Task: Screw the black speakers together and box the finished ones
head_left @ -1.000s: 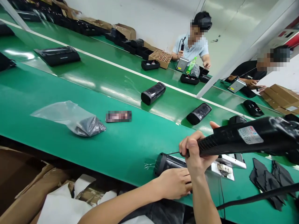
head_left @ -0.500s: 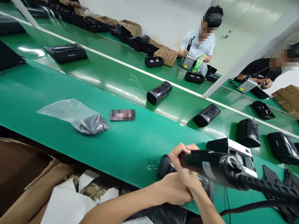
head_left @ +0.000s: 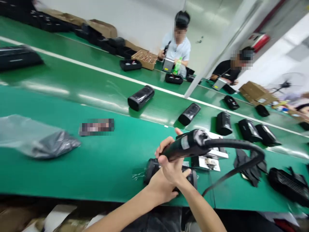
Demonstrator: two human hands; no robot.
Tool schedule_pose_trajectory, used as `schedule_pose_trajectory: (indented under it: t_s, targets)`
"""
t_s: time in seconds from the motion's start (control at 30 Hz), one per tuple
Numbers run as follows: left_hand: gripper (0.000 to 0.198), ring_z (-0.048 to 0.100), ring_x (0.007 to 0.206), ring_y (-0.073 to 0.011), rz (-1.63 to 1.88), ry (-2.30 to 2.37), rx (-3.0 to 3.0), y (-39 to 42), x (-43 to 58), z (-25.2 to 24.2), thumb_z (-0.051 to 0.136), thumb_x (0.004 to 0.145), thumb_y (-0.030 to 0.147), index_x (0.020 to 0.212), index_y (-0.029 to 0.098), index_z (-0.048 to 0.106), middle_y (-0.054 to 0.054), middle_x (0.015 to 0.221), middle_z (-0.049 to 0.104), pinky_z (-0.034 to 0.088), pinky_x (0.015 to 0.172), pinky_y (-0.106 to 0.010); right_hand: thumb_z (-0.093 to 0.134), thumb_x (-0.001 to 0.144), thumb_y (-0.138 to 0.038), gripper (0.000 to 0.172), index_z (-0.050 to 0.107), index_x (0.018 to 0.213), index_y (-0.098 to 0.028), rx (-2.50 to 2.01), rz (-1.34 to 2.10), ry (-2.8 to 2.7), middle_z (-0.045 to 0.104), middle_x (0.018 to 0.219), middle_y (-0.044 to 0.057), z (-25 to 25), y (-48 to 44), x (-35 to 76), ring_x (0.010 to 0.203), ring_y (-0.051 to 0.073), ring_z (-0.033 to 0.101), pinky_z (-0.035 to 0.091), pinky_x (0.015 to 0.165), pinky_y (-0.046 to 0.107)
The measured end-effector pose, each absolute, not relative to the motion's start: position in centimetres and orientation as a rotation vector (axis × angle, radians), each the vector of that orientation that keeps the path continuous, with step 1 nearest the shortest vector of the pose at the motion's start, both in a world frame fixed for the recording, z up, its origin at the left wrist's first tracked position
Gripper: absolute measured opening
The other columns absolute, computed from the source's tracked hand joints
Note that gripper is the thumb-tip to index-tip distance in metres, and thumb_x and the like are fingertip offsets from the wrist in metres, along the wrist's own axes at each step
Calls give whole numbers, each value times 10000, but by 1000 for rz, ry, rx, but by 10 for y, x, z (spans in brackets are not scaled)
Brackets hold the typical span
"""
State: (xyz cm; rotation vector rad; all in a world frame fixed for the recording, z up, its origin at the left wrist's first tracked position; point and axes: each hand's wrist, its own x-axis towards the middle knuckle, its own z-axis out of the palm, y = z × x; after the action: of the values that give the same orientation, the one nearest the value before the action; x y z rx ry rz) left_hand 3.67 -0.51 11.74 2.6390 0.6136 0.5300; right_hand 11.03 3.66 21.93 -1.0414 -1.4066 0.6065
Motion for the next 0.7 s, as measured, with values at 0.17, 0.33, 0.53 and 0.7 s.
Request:
schedule_pose_trajectory:
  t_s: [0.17,0.33,0.53,0.7]
  targets:
    - [650,718,1259,-391,514,628,2613,-11,48,122,888,842,321,1452,222,688,-160,1410,764,566,1136,-514,797,1015,-509,700,386,1577,-441,-663,533,-1226,614,947,-57,258,15,138,564,139,671,658,576,347]
    - [761,708,1287,-414,611,744,2659,-12,50,122,908,821,377,1523,257,640,-164,1415,757,576,1106,-534,838,991,-464,324,638,1206,-327,-613,573,-1142,618,874,-63,312,8,137,551,121,656,647,567,322]
    - [964,678,1373,-451,488,782,2775,-3,49,121,963,797,505,1633,260,550,-226,1556,667,547,1134,-601,830,969,-367,208,663,979,-244,-844,138,-1031,569,758,-106,334,-24,229,459,89,594,591,501,276]
    - [921,662,1414,-436,478,849,2783,-4,49,120,957,828,451,1639,286,553,-197,1594,651,555,1156,-581,812,881,-244,578,550,1394,-281,-1087,-72,-841,597,705,-140,300,-43,320,401,127,530,506,420,282]
